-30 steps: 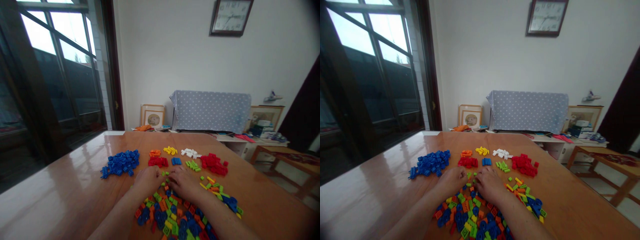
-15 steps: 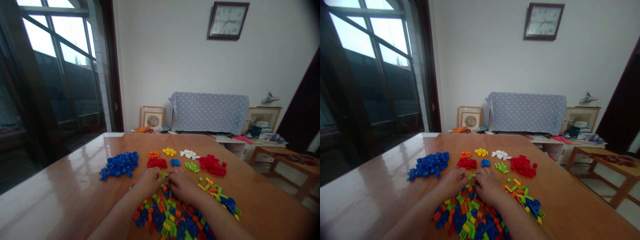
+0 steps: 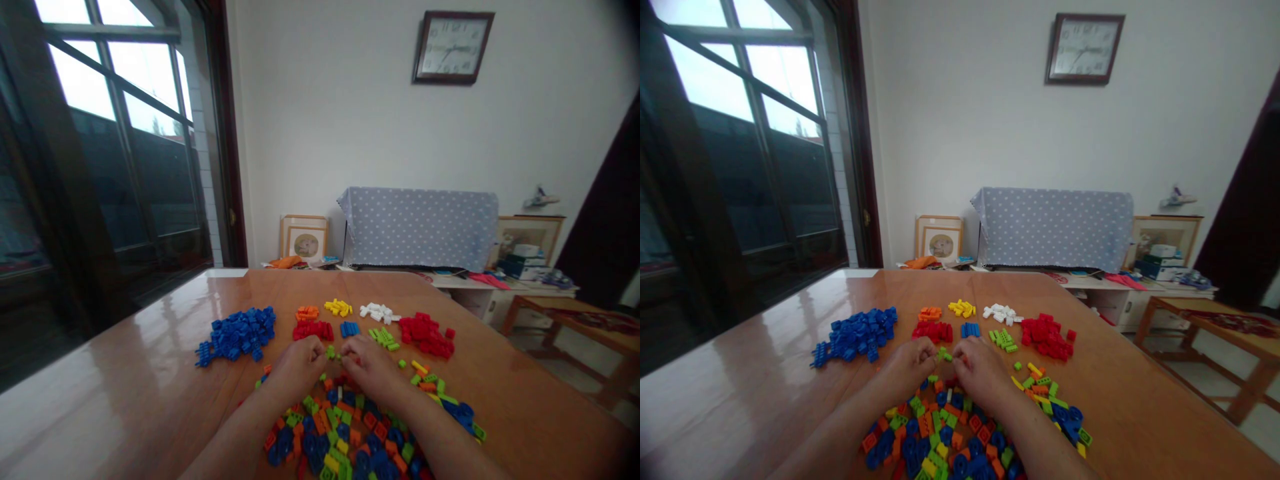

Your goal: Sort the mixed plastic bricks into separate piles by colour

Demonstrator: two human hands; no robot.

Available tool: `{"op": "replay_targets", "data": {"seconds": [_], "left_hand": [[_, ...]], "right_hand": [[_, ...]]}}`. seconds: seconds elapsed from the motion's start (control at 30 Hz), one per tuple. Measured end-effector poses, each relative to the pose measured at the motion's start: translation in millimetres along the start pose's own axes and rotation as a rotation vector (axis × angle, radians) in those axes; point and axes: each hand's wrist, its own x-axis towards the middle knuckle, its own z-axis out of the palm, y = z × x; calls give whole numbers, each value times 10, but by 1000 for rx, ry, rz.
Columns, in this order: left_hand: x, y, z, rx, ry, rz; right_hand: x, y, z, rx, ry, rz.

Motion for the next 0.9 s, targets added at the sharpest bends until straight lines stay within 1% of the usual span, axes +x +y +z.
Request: {"op": "replay_targets", "data": {"seconds": [0.07, 0.13, 0.2, 0.27, 0.33, 0.4, 0.47, 0.53, 0.6, 0.67, 0.77, 0.83, 0.9], "left_hand": [[4, 42, 9, -97, -4, 18], [4, 86, 14, -183, -5, 26], [-1, 121, 16, -243, -20, 29], [-13, 146, 17, -282, -53, 25], [-32, 166, 24, -287, -87, 18], [-56, 190, 34, -261, -114, 18], [-80, 222, 41, -243, -137, 30], [-96, 252, 38, -251, -147, 47], [-95, 265, 20, -262, -139, 56], [-77, 250, -9, -248, -123, 49], [-40, 186, -66, -187, -61, 33], [-26, 142, -111, -144, -29, 44], [-25, 113, -156, -108, -21, 56]], "right_hand": [[18, 8, -6, 199, 21, 95], [29, 16, 5, 446, -10, 179], [29, 29, 26, 665, -56, 230], [19, 41, 45, 807, -106, 247], [5, 40, 55, 871, -139, 243], [-6, 20, 50, 868, -149, 232], [-10, -9, 17, 810, -143, 215], [-4, -18, -61, 716, -124, 193], [8, 34, -188, 634, -64, 191], [20, 175, -346, 586, 41, 235], [29, 529, -549, 501, 186, 325], [30, 787, -612, 393, 280, 397], [34, 1000, -608, 261, 307, 425]]}}
